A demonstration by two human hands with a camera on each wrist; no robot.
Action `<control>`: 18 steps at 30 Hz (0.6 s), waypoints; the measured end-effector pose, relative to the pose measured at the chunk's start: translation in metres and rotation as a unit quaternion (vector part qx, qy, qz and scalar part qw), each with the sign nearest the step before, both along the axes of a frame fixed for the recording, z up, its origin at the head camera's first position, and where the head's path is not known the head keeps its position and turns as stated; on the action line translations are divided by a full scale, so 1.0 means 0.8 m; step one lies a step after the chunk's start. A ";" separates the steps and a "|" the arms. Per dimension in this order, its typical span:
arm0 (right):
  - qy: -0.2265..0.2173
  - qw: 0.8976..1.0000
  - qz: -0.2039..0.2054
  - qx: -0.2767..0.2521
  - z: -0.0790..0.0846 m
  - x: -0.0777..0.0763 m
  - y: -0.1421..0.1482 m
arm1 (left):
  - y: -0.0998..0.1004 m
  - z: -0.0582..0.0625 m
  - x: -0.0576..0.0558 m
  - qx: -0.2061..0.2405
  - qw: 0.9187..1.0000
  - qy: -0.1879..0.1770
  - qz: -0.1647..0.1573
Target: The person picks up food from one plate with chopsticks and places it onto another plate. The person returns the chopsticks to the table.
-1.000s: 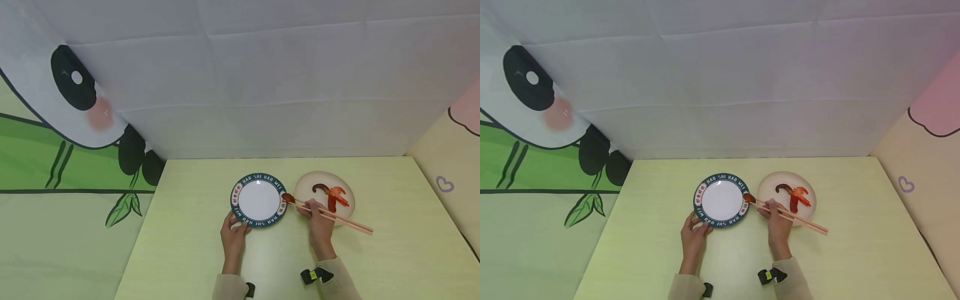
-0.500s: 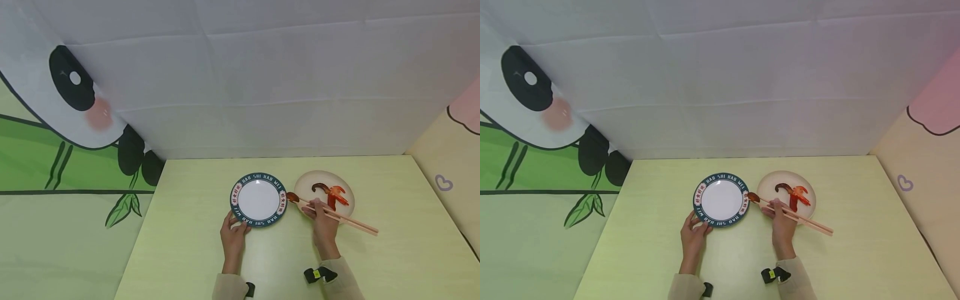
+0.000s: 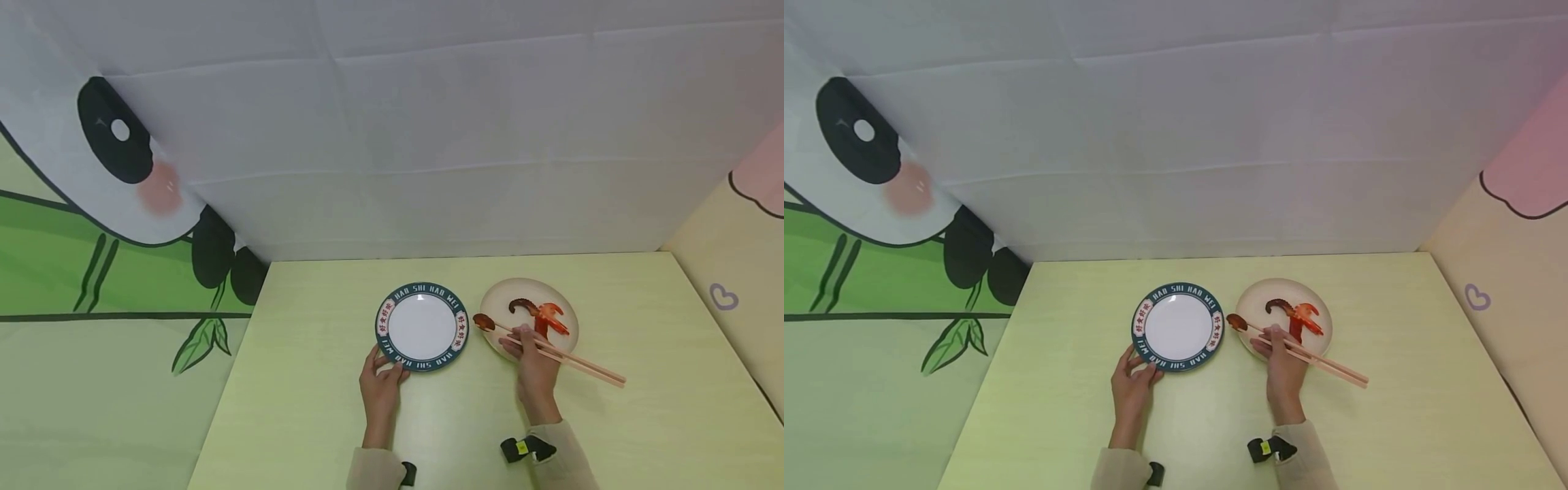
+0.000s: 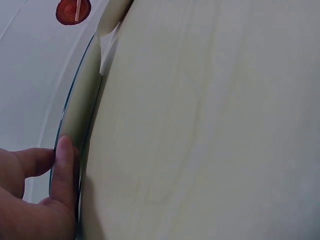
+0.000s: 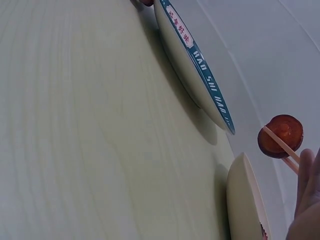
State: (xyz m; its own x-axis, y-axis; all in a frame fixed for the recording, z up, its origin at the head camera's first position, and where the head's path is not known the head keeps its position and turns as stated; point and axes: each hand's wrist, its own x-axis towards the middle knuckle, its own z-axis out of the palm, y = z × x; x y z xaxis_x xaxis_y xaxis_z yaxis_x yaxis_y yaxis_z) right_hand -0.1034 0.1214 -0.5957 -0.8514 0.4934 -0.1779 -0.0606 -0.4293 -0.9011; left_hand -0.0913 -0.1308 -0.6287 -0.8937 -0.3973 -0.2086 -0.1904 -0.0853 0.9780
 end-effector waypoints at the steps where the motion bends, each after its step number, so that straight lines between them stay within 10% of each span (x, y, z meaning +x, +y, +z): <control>1: 0.002 1.000 -0.001 -0.003 0.000 0.000 0.001 | 0.000 0.000 0.000 0.000 1.000 0.000 0.000; 18: 0.032 0.999 -0.027 -0.032 -0.001 0.003 0.014 | 0.001 0.003 0.001 0.003 1.000 0.000 0.000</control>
